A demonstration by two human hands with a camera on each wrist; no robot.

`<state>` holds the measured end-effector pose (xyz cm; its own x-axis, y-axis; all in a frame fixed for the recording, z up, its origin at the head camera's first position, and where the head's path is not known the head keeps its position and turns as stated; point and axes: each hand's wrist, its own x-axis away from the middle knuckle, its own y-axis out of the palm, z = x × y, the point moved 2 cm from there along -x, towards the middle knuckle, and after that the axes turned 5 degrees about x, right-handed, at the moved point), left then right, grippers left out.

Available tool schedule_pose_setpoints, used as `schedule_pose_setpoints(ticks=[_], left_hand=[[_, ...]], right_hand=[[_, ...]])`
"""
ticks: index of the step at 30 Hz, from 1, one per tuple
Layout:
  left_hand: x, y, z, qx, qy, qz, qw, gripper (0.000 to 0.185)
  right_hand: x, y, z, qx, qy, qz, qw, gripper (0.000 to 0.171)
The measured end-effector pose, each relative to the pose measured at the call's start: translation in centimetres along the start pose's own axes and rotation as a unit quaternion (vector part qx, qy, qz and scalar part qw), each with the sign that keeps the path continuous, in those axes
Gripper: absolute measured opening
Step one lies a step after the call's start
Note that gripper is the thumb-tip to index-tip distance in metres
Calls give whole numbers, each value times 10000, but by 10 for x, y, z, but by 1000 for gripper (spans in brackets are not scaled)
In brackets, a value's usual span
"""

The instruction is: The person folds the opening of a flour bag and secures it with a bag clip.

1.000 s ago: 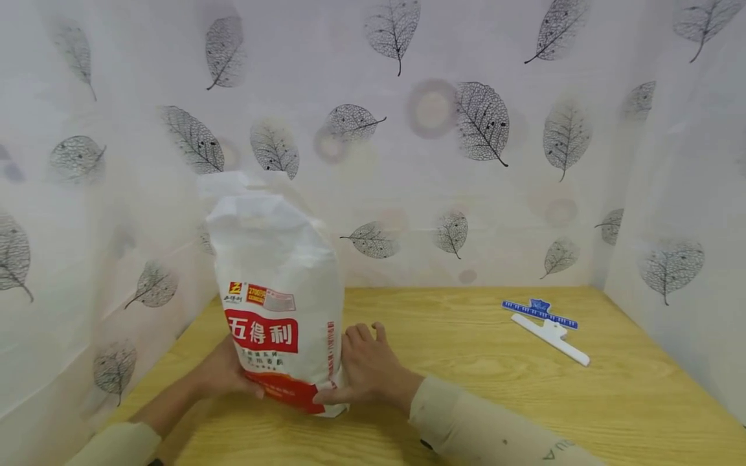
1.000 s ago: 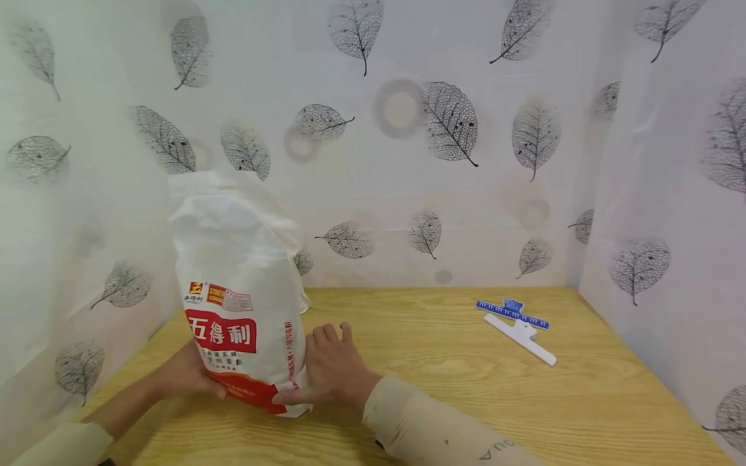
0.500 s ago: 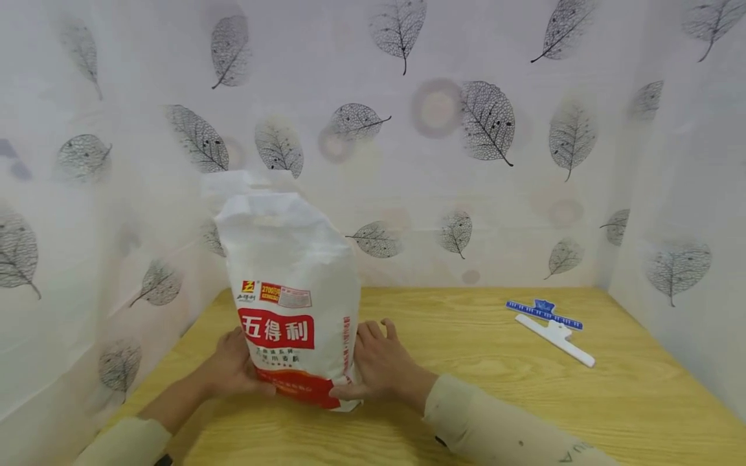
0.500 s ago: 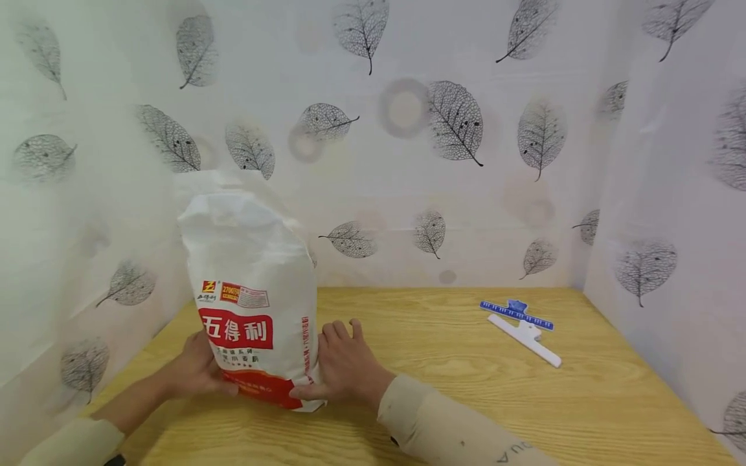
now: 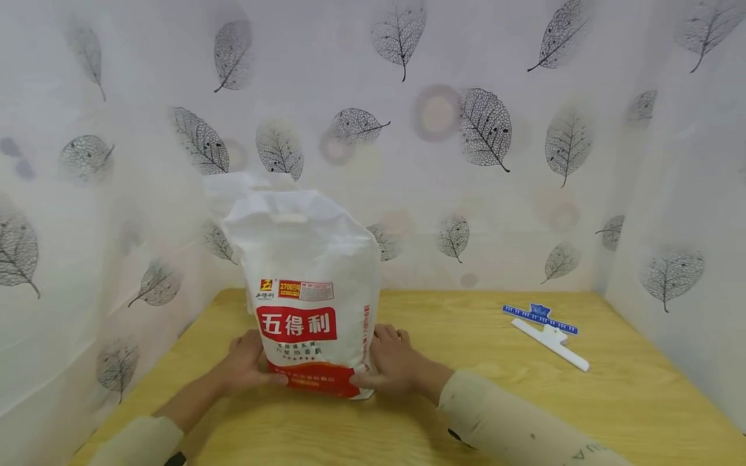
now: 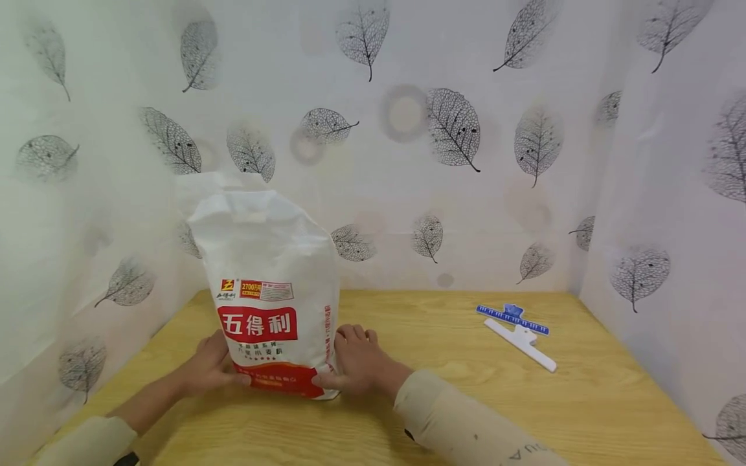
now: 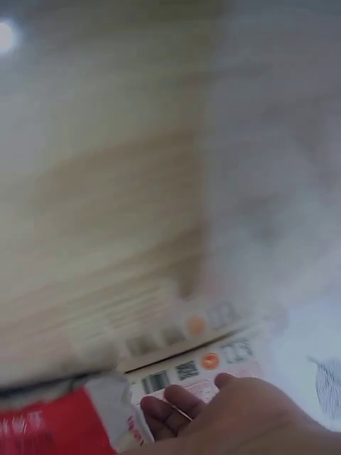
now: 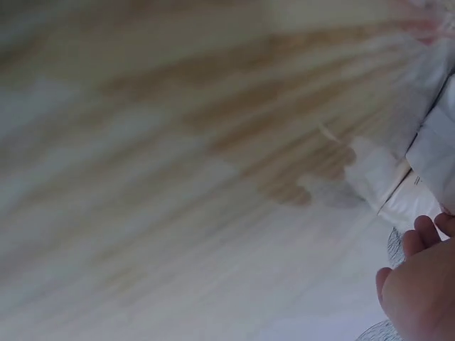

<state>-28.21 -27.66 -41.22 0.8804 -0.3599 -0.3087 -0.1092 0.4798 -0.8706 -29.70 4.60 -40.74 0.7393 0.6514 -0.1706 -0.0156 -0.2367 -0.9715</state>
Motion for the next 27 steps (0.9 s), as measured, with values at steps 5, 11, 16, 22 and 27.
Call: schedule_pose_setpoints(ticks=[5,11,16,22,27], left_hand=[[-6,6,2,-525,341,147,9979,85],[-18,8,10,-839,464,269,9950,88],[-29,11,16,-841,510,292,9947,90],[-34,20,18,-598,539,334,9962,90],[-32,31,21,-400,530,272,9974,89]], right_hand=[[-2,-5,6,298,-83,152,9994,91],[-3,-12,14,339,-51,183,9992,90],[-1,-12,23,440,-84,344,9984,86],[7,-10,28,656,-121,447,9968,86],[18,-6,30,769,-83,470,9959,87]])
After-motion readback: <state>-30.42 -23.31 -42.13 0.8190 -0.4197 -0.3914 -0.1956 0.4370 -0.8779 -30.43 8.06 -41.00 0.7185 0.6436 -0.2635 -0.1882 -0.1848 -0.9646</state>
